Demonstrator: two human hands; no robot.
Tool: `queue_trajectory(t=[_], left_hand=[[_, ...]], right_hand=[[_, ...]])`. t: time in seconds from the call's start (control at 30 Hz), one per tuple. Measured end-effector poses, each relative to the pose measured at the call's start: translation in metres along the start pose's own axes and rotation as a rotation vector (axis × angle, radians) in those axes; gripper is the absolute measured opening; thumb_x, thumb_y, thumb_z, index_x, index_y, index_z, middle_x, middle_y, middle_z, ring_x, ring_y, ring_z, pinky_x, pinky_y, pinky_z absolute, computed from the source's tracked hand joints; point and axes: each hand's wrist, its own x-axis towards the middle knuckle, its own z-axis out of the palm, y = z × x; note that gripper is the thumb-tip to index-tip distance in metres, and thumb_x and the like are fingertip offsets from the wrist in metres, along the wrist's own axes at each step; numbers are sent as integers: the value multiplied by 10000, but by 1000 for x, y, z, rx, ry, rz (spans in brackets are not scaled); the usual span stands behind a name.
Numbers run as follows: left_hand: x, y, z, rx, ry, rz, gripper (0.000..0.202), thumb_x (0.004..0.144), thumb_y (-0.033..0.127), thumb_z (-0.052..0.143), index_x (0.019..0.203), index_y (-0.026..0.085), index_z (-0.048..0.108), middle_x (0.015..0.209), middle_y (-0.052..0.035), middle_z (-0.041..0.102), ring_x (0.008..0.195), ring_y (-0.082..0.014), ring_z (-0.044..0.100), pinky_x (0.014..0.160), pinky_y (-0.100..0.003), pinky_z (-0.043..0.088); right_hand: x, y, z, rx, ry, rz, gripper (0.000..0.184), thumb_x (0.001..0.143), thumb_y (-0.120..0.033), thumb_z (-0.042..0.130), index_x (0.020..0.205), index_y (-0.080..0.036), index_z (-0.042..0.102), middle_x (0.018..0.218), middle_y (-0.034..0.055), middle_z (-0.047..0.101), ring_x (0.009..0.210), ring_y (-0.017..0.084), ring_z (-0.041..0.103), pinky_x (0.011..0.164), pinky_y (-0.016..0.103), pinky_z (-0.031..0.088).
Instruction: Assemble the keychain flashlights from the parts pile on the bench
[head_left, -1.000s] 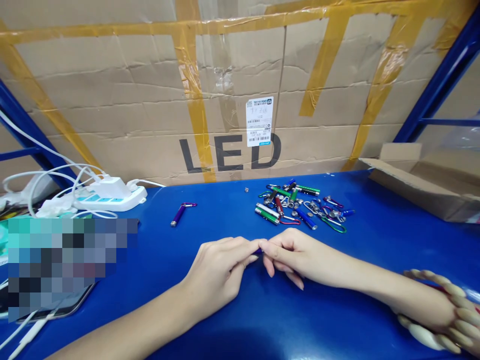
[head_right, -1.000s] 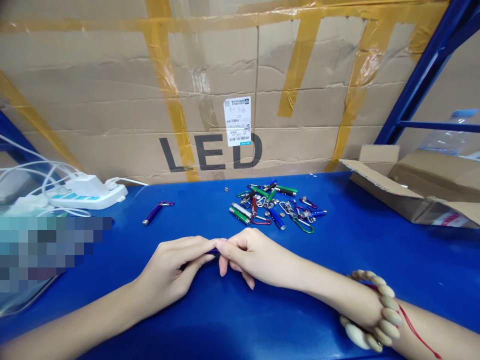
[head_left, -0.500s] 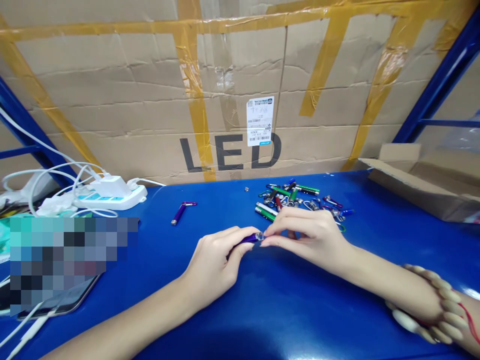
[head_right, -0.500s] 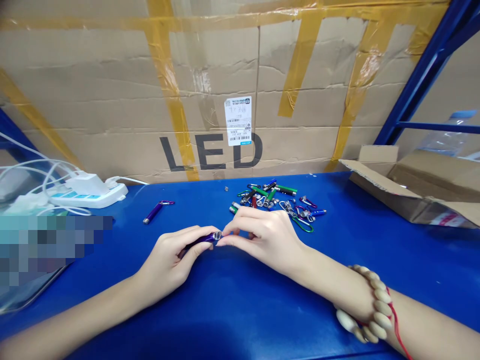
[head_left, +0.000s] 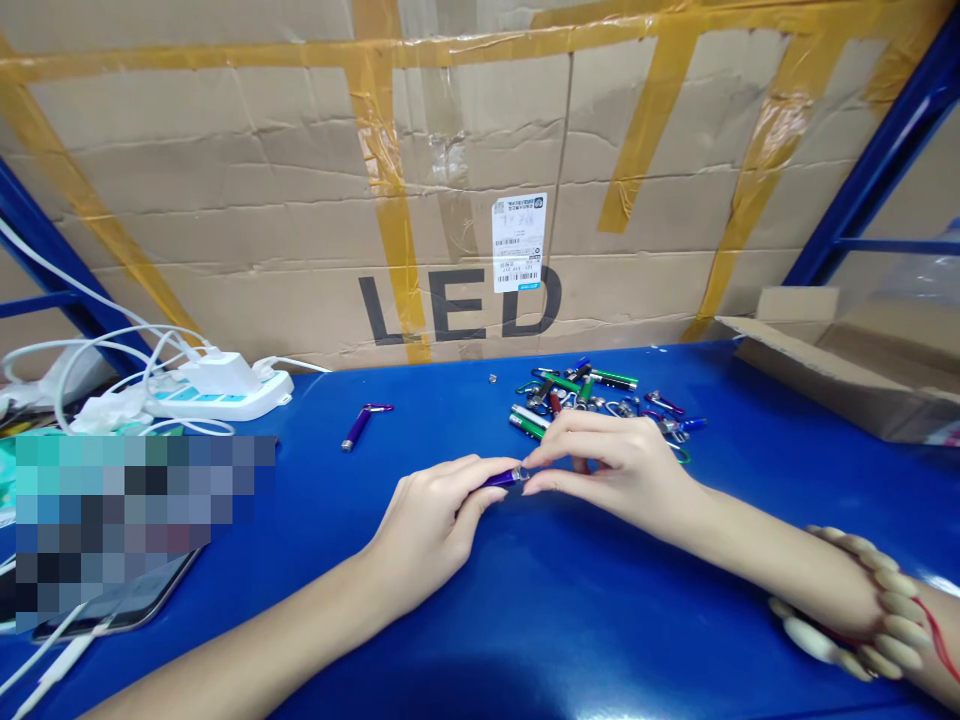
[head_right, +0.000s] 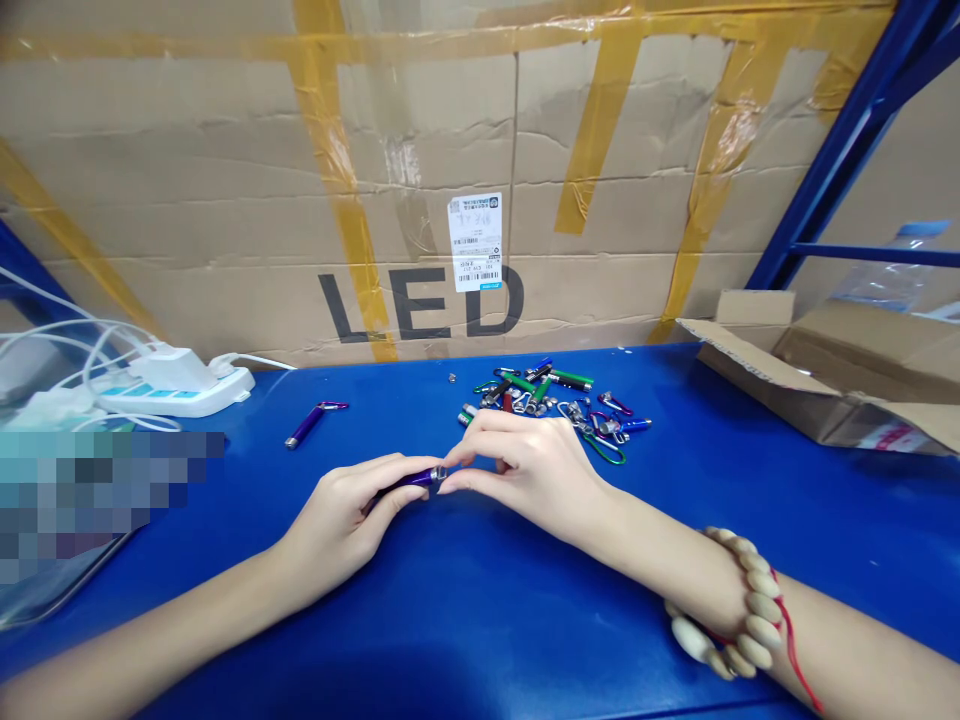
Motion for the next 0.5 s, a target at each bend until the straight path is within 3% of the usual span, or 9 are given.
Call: queue_trajectory(t=[0.2,0.4,0.5], left_hand=[[0,-1,0,-9,7,1,247,902,192,450,1089,241,603,983,-14,672,861,-166,626,750,-254,471],[-1,2,-2,-109,-85,-1,232,899,188,461,1077,262,589,1036,14,663,926,-155,622,795,-239,462],[-1,4,-2,-175,-89,-28,167,888,181,469,1007,223,579,974,3,670,866,-149,639,731,-216,474]], right_hand=[[1,0,0,22,-16,14,242,809,-418,621,789,-191,702,756,15,638,605,97,567,557,202,421],[4,-3,0,141,-16,14,284,770,-446,649,694,-177,701,684,13,635,603,106,569,526,201,410],[5,-6,-1,186,-13,48,321,762,-474,644,654,-176,696,654,15,633,583,108,560,512,210,404]])
